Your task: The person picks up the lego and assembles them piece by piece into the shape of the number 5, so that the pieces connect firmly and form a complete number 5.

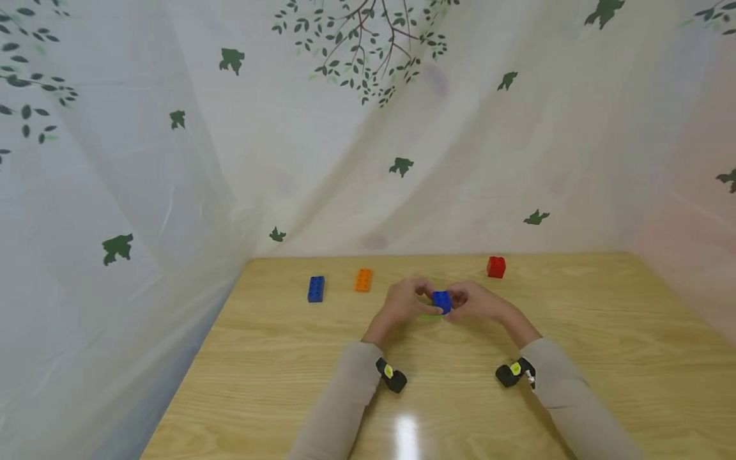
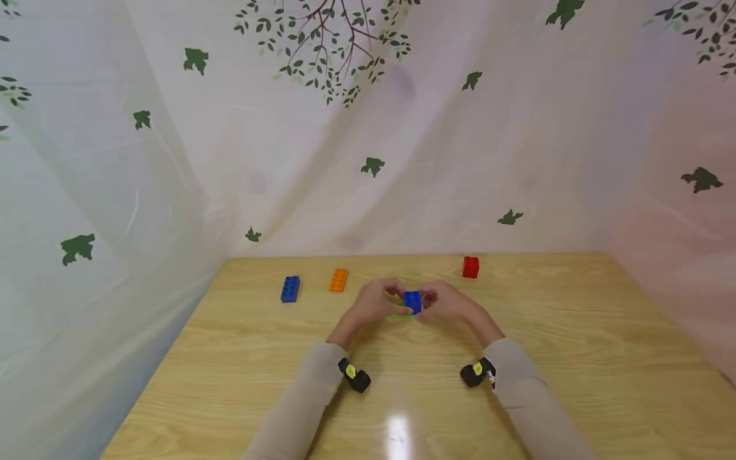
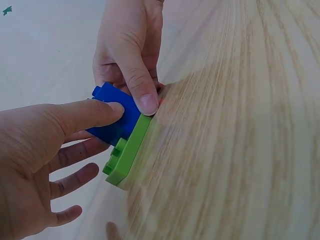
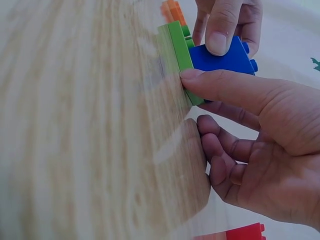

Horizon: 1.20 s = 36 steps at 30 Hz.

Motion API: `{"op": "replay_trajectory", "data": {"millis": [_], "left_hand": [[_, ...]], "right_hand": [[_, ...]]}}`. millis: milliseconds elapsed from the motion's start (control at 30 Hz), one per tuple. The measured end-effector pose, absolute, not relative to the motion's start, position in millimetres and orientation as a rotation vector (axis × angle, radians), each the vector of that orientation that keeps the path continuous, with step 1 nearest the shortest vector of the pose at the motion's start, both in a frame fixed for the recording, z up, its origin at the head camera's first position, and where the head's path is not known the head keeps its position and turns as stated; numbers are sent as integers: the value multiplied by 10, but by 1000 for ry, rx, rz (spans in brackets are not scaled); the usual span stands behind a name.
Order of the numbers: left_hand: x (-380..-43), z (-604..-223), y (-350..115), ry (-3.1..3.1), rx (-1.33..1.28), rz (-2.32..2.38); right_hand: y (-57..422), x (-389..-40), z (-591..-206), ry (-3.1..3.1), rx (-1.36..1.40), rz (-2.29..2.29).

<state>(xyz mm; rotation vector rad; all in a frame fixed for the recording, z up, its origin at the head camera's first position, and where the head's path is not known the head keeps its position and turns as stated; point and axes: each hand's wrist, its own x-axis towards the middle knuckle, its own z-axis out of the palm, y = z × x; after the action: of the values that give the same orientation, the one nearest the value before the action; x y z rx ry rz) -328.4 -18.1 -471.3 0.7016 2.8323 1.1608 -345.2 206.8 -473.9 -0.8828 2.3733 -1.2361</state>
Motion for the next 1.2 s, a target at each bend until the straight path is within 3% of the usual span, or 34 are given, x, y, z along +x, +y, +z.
{"op": "replay_trajectory", "data": {"millis": [333, 667, 1200], "left_hand": [[-3299, -4595, -214, 2831, 737, 1054], [-3441, -4414, -654, 2655, 613, 1532], [-3567, -4604, -1071, 3035, 449, 1540]], "right_hand": [[2079, -3470, -4667, 2408, -857, -1209], [2053, -3473, -4669, 2436, -829, -1153], [2073, -3454, -4704, 2436, -822, -1202]]}}
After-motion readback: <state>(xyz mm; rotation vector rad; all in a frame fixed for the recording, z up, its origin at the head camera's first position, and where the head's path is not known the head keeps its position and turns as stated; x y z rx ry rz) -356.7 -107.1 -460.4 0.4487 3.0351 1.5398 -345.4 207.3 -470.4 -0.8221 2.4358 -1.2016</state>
